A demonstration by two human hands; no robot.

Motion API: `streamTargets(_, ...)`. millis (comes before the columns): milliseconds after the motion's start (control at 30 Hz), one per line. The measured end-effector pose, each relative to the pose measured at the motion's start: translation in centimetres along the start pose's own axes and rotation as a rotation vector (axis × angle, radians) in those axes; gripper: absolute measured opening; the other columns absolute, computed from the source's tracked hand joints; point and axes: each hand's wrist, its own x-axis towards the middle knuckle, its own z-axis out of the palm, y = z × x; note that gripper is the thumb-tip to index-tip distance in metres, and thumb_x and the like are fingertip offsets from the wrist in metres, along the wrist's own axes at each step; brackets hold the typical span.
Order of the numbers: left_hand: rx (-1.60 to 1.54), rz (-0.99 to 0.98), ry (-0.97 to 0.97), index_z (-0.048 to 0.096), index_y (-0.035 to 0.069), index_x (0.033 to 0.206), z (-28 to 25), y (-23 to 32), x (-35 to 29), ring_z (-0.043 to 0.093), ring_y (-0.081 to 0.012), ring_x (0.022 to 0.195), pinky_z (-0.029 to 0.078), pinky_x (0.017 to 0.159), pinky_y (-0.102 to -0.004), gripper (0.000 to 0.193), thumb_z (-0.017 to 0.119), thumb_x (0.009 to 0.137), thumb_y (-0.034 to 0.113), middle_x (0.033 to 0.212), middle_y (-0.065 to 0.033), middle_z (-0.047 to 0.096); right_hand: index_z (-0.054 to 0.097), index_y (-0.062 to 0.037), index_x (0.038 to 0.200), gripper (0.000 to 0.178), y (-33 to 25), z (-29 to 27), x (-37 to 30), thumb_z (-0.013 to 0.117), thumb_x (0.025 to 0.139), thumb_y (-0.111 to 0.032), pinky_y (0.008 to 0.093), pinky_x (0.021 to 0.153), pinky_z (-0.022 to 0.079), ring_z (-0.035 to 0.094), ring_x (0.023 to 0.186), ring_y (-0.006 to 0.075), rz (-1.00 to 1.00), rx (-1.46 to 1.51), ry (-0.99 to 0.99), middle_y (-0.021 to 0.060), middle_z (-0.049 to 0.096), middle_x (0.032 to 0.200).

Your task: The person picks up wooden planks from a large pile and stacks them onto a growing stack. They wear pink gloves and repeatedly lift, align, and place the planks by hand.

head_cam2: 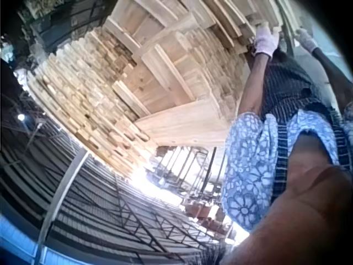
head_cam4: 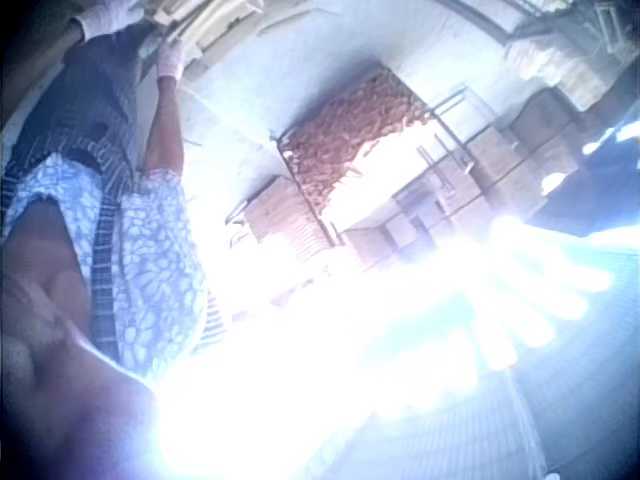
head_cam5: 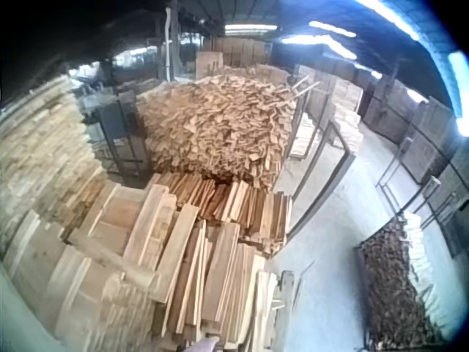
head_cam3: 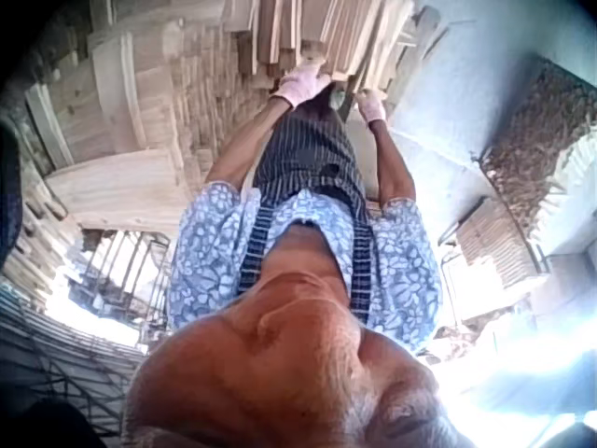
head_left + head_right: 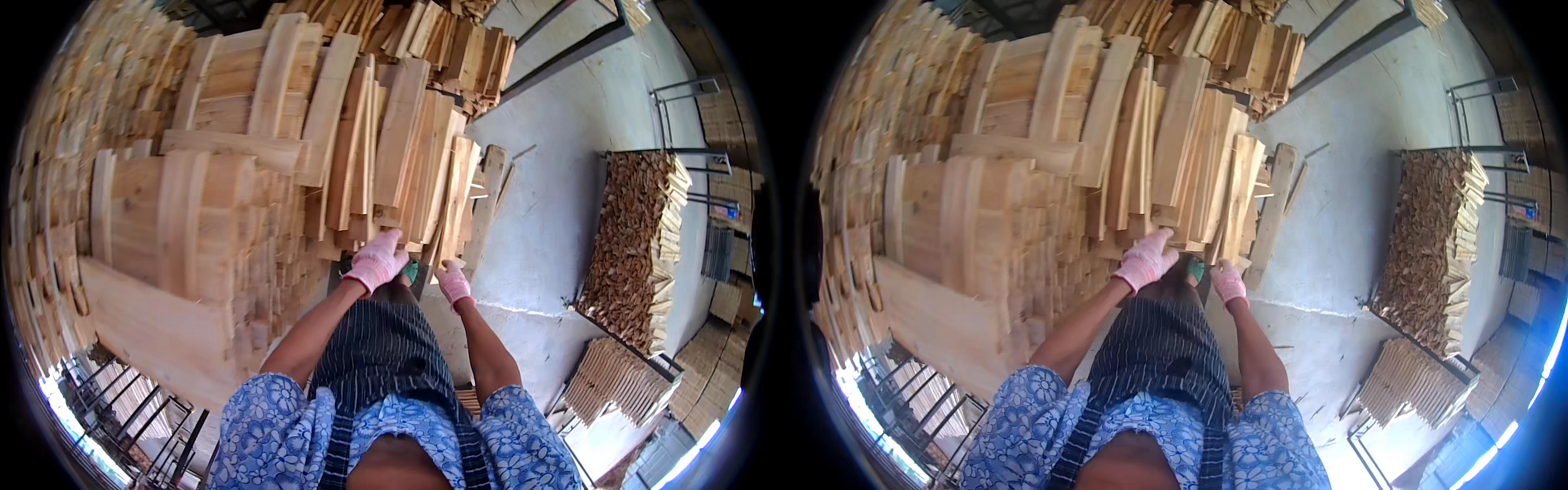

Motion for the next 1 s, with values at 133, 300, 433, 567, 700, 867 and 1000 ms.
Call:
streamTargets(133,0.235,0.19,0.388,0.049,0.01,0.143,4.1,-1.2,11.8,0.055,-0.0407,0.123,0.047,0.104,-0.0503,0.067,0.073,0.087,0.037,0.13,-0.0199,0.058,0.056,-0.004,0.143,0.066,6.9,1.5,5.6,0.062,0.09,-0.044,0.0474,0.108,0.047,0.059,0.129,0.0429,0.133,-0.029,-0.044,0.0297,0.062,0.136)
streamTargets(300,0.616,-0.151,0.257,0.024,0.019,0.165,3.9,3.1,20.6,0.016,-0.0553,0.152,0.019,0.115,-0.0718,0.105,0.068,0.084,0.069,0.167,-0.0297,0.017,0.028,-0.0109,0.161,0.097,6.7,0.7,14.0,0.071,0.086,-0.055,0.0534,0.11,0.044,0.05,0.135,0.0514,0.206,-0.072,0.076,0.0353,0.046,0.149)
streamTargets(433,0.843,-0.172,0.306,0.026,0.02,0.163,7.4,3.0,23.7,0.017,-0.0606,0.148,0.022,0.108,-0.0782,0.104,0.071,0.082,0.068,0.165,-0.0335,0.014,0.002,-0.0191,0.167,0.131,7.1,0.8,22.2,0.085,0.074,-0.058,0.0543,0.118,0.036,0.028,0.151,0.0451,0.232,-0.002,0.15,0.0304,0.031,0.159)
streamTargets(567,0.903,-0.06,0.447,0.03,0.025,0.161,7.5,0.5,23.7,0.024,-0.0586,0.144,0.031,0.102,-0.0725,0.097,0.075,0.082,0.059,0.162,-0.0316,0.02,-0.003,-0.0216,0.167,0.139,7.6,2.4,25.9,0.091,0.07,-0.052,0.0539,0.118,0.037,0.038,0.146,0.0454,0.337,0.153,0.145,0.0299,0.034,0.157)
streamTargets(700,0.888,-0.053,0.538,0.032,0.026,0.16,6.3,-0.2,22.9,0.029,-0.0581,0.142,0.037,0.106,-0.0678,0.091,0.075,0.082,0.043,0.159,-0.0302,0.024,-0.002,-0.0199,0.167,0.136,9.3,2.0,27.4,0.089,0.071,-0.051,0.0512,0.117,0.039,0.041,0.145,0.044,0.29,0.106,0.085,0.0285,0.036,0.157)
streamTargets(867,0.684,-0.066,0.62,0.026,0.025,0.163,4.5,-1.5,21.3,0.044,-0.0486,0.136,0.047,0.11,-0.0497,0.092,0.075,0.084,0.028,0.155,-0.0293,0.028,0.005,-0.0106,0.166,0.126,13.5,0.8,29.0,0.085,0.073,-0.041,0.0442,0.114,0.044,0.048,0.142,0.0394,0.155,0.264,0.009,0.0259,0.04,0.157)
streamTargets(1000,0.796,-0.108,0.634,0.027,0.025,0.162,5.5,-0.8,22.2,0.045,-0.0492,0.133,0.045,0.111,-0.0515,0.093,0.076,0.084,0.027,0.151,-0.0279,0.031,0.005,-0.0081,0.166,0.13,16.3,1.2,29.0,0.088,0.073,-0.045,0.0465,0.119,0.037,0.038,0.147,0.0416,0.062,0.515,-0.033,0.0285,0.032,0.161)
